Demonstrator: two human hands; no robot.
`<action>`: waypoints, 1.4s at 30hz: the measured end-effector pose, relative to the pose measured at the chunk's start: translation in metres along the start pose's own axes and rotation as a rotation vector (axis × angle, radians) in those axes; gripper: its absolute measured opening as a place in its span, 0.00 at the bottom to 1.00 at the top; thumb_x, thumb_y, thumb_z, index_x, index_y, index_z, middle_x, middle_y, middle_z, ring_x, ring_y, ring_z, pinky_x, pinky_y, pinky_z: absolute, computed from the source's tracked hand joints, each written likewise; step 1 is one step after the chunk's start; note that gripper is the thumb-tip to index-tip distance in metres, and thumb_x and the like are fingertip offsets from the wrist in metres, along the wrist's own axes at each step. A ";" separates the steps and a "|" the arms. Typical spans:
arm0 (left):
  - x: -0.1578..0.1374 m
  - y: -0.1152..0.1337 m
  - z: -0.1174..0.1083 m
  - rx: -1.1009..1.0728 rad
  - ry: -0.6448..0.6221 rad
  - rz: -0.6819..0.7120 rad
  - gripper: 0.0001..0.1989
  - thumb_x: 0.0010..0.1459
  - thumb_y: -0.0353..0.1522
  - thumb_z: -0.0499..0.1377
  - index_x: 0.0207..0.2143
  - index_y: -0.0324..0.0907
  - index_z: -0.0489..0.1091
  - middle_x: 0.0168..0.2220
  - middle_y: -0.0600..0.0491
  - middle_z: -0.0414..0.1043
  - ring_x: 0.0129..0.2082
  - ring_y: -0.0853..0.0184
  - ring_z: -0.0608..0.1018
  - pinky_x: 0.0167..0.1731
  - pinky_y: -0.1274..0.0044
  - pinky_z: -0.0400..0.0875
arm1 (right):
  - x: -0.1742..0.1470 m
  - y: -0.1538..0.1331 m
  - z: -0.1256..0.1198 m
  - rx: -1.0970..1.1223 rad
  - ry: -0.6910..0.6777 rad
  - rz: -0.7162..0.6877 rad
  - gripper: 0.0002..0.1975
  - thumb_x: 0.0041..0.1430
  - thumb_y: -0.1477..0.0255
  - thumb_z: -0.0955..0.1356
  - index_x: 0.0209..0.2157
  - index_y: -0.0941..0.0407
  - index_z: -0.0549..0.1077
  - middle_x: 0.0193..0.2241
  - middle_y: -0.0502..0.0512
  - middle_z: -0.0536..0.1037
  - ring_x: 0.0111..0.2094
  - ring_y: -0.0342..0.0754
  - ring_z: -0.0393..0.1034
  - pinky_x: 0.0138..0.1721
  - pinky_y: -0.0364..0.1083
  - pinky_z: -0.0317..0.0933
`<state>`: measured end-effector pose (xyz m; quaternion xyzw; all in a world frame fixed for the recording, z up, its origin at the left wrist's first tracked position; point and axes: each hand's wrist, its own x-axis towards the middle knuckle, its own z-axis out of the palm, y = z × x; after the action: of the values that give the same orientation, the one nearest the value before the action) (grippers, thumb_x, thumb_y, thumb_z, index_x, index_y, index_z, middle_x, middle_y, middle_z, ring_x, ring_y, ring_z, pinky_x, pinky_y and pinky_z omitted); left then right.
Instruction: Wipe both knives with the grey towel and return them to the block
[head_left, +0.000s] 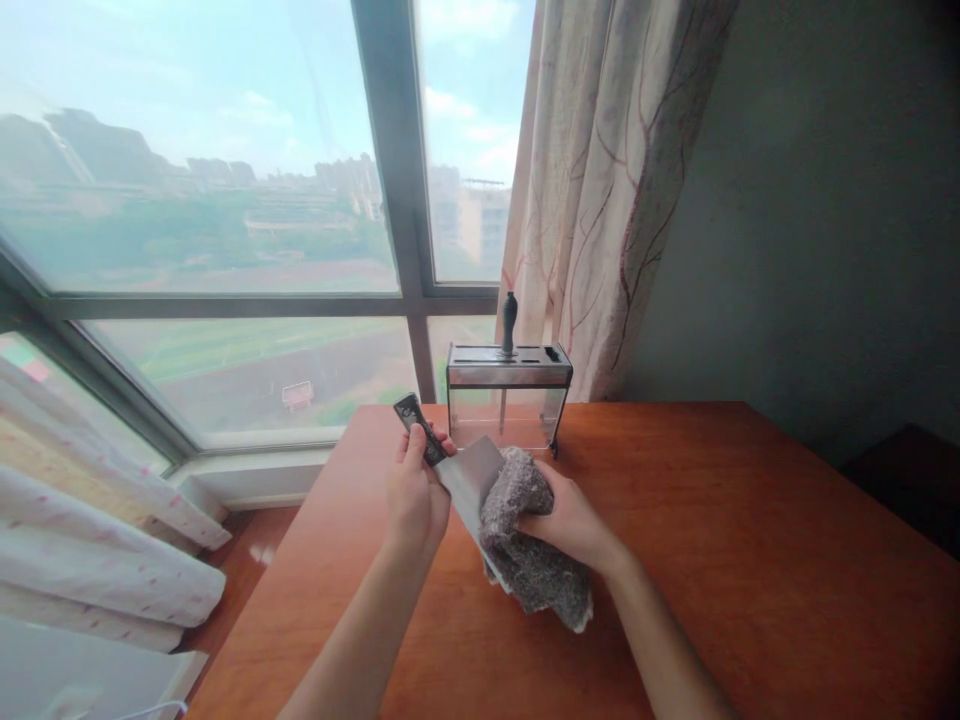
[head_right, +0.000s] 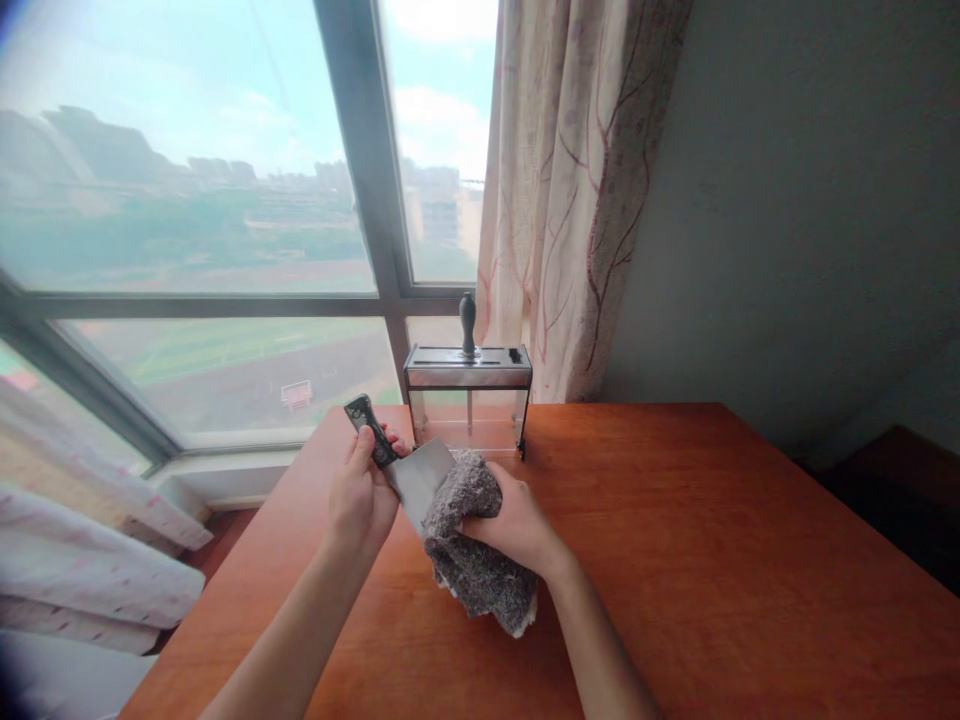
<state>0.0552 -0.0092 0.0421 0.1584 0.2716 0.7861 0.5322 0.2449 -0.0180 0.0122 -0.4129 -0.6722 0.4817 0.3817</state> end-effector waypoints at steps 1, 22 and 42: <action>0.002 0.002 -0.001 -0.001 0.006 0.012 0.10 0.54 0.36 0.64 0.35 0.39 0.69 0.27 0.55 0.70 0.25 0.74 0.73 0.32 0.80 0.71 | -0.001 0.005 -0.001 0.034 -0.018 0.003 0.31 0.43 0.69 0.76 0.51 0.55 0.70 0.42 0.53 0.79 0.43 0.54 0.72 0.46 0.50 0.65; -0.018 -0.020 0.012 0.149 0.003 0.044 0.13 0.51 0.37 0.66 0.36 0.39 0.71 0.28 0.56 0.72 0.25 0.75 0.73 0.29 0.83 0.68 | -0.012 -0.010 -0.004 0.281 -0.134 0.030 0.32 0.47 0.58 0.74 0.52 0.55 0.68 0.47 0.56 0.76 0.50 0.55 0.69 0.53 0.51 0.61; -0.003 0.001 -0.010 0.770 -0.234 0.155 0.23 0.56 0.48 0.57 0.19 0.40 0.67 0.17 0.55 0.60 0.18 0.72 0.62 0.17 0.80 0.55 | -0.012 -0.006 -0.007 0.299 -0.133 0.088 0.22 0.41 0.68 0.77 0.40 0.59 0.75 0.38 0.54 0.80 0.40 0.52 0.73 0.44 0.48 0.64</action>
<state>0.0496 -0.0150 0.0347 0.4544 0.4706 0.6414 0.4008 0.2547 -0.0281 0.0181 -0.3479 -0.5981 0.6187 0.3720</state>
